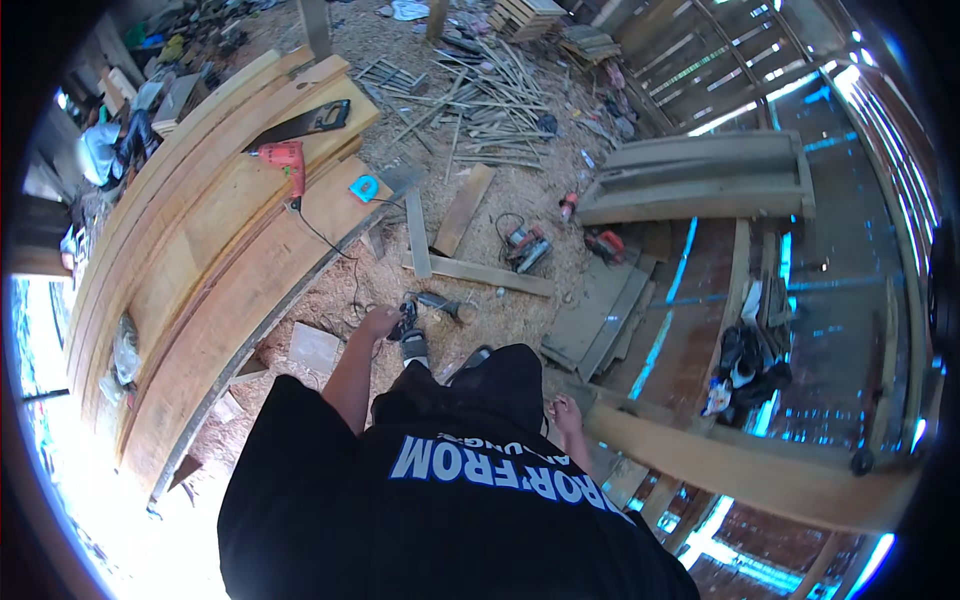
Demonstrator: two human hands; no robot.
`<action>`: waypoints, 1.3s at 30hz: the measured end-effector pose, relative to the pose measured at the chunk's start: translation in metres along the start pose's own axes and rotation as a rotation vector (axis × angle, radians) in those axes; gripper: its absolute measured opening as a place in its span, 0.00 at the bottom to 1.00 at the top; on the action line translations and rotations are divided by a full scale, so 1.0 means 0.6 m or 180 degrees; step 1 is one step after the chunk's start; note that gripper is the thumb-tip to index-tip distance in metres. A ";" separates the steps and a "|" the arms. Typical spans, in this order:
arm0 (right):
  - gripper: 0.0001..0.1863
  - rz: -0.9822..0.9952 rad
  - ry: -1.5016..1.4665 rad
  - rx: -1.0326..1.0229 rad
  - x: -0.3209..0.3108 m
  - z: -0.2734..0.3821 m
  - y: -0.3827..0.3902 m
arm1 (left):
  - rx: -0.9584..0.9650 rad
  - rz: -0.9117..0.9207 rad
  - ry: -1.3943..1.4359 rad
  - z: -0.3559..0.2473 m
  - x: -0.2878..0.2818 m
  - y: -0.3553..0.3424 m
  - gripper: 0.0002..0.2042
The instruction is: Measure and fit a small wooden piece into a gap in a larger wooden structure.
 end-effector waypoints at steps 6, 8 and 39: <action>0.14 0.1069 0.1362 0.0843 -0.022 0.088 -0.149 | -0.1174 -0.0885 0.0939 0.259 0.038 0.178 0.25; 0.15 0.1643 0.2094 0.1004 -0.023 0.122 -0.210 | -0.1611 -0.1303 0.2187 0.314 0.075 0.286 0.24; 0.57 0.1087 0.2371 -0.0382 0.996 0.013 -1.067 | -0.2699 -0.1833 0.0515 0.192 0.292 0.224 0.08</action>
Point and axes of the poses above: each hand's wrist, its own y-axis away from the middle knuckle, its own x-axis out of the palm, z = x × y, the point moved 3 cm from there along -y, towards the middle knuckle, and after that the axes turned 11 degrees about z, right-handed, at the moved point
